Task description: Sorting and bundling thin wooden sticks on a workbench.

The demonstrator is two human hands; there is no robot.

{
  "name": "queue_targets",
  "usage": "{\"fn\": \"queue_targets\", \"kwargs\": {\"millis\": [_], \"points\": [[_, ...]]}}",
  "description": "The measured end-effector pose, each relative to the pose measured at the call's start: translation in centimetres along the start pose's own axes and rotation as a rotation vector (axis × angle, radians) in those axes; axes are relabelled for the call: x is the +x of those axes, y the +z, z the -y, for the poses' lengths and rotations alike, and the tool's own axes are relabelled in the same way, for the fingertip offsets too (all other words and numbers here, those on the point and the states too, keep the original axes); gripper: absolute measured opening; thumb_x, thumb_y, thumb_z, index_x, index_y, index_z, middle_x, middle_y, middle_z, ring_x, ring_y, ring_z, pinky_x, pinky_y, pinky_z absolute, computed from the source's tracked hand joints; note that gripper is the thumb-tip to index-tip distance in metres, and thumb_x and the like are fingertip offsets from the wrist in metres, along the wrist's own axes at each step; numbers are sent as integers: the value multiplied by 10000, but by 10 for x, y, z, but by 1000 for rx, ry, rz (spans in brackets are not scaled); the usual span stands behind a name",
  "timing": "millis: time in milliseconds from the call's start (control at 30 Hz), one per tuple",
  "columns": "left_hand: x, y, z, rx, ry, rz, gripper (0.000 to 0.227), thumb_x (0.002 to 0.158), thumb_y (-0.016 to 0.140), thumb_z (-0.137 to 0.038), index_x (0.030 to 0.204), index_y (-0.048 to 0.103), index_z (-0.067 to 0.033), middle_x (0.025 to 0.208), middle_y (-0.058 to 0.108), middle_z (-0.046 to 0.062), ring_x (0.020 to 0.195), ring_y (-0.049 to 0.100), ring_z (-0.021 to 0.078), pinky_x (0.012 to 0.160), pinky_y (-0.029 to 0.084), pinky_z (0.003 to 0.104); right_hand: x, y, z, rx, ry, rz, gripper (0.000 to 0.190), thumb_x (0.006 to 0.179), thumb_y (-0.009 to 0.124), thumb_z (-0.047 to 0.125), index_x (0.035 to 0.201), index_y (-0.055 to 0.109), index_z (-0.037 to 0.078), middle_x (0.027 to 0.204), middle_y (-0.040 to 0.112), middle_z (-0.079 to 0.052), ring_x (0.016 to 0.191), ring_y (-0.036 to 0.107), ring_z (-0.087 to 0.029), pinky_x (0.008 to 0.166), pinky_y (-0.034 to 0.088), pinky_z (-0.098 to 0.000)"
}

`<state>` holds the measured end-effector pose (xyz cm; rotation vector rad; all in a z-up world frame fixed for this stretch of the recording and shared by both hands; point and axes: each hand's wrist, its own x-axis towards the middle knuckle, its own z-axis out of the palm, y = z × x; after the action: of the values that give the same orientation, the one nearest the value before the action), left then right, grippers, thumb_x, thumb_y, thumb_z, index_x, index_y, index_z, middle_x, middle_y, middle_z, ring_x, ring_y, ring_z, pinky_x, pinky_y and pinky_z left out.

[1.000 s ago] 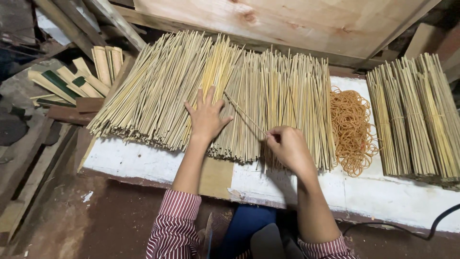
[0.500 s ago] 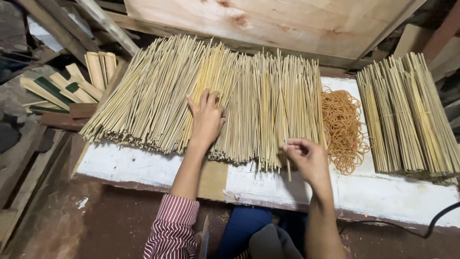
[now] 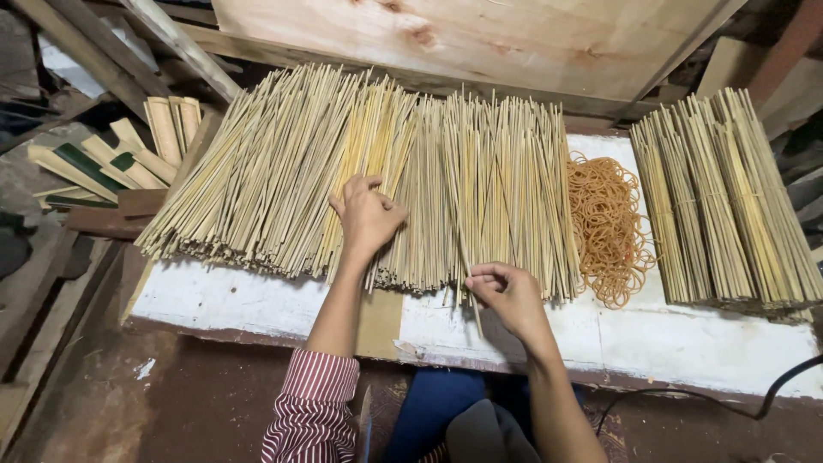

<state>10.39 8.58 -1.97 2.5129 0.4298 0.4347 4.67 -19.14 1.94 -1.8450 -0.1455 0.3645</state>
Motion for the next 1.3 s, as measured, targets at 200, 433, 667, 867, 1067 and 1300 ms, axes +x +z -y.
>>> {"fn": "queue_targets", "kwargs": {"millis": [200, 433, 667, 867, 1067, 1300], "points": [[-16, -38, -38, -211, -131, 117, 144, 691, 763, -385, 733, 794, -251, 1413, 603, 25, 1508, 282, 363, 1151, 39, 771, 15, 22, 17, 299, -2, 27, 388, 836, 808, 35, 1158, 673, -136, 969, 748, -284, 687, 729, -203, 583, 662, -294], [-33, -36, -64, -157, -106, 86, 112, 701, 731, -346, 733, 802, -265, 1403, 616, -26, 1528, 240, 356, 1174, -4, 761, 56, 66, 38, 412, -5, 9, 417, 864, 777, 96, 1199, 633, -107, 987, 757, -209, 698, 737, -179, 599, 659, -275], [-89, -44, -107, -379, -89, -13, 145, 854, 695, -211, 865, 796, -108, 1264, 697, 82, 1283, 520, 319, 1083, 323, 570, 22, 37, 31, 410, -26, 40, 518, 817, 800, 12, 1299, 611, -23, 985, 780, -154, 789, 742, -140, 711, 657, -282], [-136, -3, -148, -832, -109, 205, 246, 875, 770, -144, 1110, 773, -69, 1105, 759, 135, 960, 740, 298, 735, 628, 341, -30, -39, 9, 264, -8, -30, 489, 850, 747, -12, 1328, 647, -29, 1048, 777, -200, 892, 699, -175, 806, 623, -356], [-160, 16, -213, -854, -160, 487, 271, 878, 757, -231, 1137, 756, -150, 1080, 796, 58, 755, 762, 152, 648, 606, 222, -66, -115, -49, 163, 64, -122, 421, 866, 697, 90, 1270, 706, -31, 1125, 790, -209, 988, 746, -256, 944, 598, -389], [-180, 61, -268, -605, 189, 616, 259, 984, 614, -204, 1167, 721, -56, 1518, 539, 117, 313, 393, 89, 249, 310, 245, -67, -176, -126, 49, 133, -466, 502, 866, 739, -66, 1357, 660, 5, 1051, 737, -187, 889, 645, -187, 830, 579, -332]]}}
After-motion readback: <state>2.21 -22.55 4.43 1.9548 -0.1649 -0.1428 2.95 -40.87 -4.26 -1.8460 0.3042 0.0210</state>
